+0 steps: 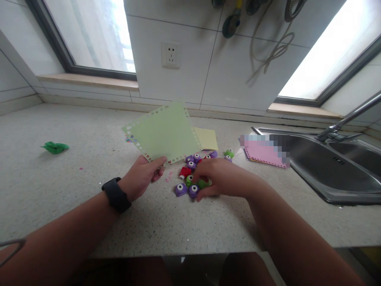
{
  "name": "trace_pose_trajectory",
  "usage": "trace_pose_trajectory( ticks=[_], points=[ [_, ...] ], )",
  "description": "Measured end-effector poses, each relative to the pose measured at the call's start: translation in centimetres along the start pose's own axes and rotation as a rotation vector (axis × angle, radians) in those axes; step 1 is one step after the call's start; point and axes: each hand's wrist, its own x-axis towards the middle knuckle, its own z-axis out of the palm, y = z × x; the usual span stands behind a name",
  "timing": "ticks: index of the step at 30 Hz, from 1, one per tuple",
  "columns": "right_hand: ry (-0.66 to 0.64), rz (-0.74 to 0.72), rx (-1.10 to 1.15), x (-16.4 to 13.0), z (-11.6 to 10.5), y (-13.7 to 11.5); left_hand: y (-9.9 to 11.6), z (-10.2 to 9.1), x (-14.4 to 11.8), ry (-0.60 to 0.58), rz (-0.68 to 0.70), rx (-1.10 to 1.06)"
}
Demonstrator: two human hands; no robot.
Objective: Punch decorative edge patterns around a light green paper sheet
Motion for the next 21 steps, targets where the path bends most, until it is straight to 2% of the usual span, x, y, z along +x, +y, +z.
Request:
trace_pose_trajectory(
  ticks=[2, 6, 8, 14, 21],
  points=[
    [-0.006, 0.06, 0.069, -0.9, -0.9, 0.9, 0.0, 0.0, 0.0, 0.001, -0.001, -0.01],
    [-0.205, 0.093, 0.187, -2.9, -2.2, 3.3, -0.2, -0.1, 0.0, -0.006, 0.003, 0.009],
    [-0.247, 0.098, 0.224, -3.2, -2.2, 4.1, -0.2, -0.2, -0.1, -0.01, 0.009, 0.022],
    [-0.229, 0.149, 0.209, -2.4, -1.5, 4.4, 0.2, 0.0, -0.2, 0.003, 0.001, 0.028],
    [-0.256, 0.201, 0.199, -2.4, -1.7, 4.1, 0.2, 0.1, -0.2, 0.017, 0.015, 0.004]
  ],
)
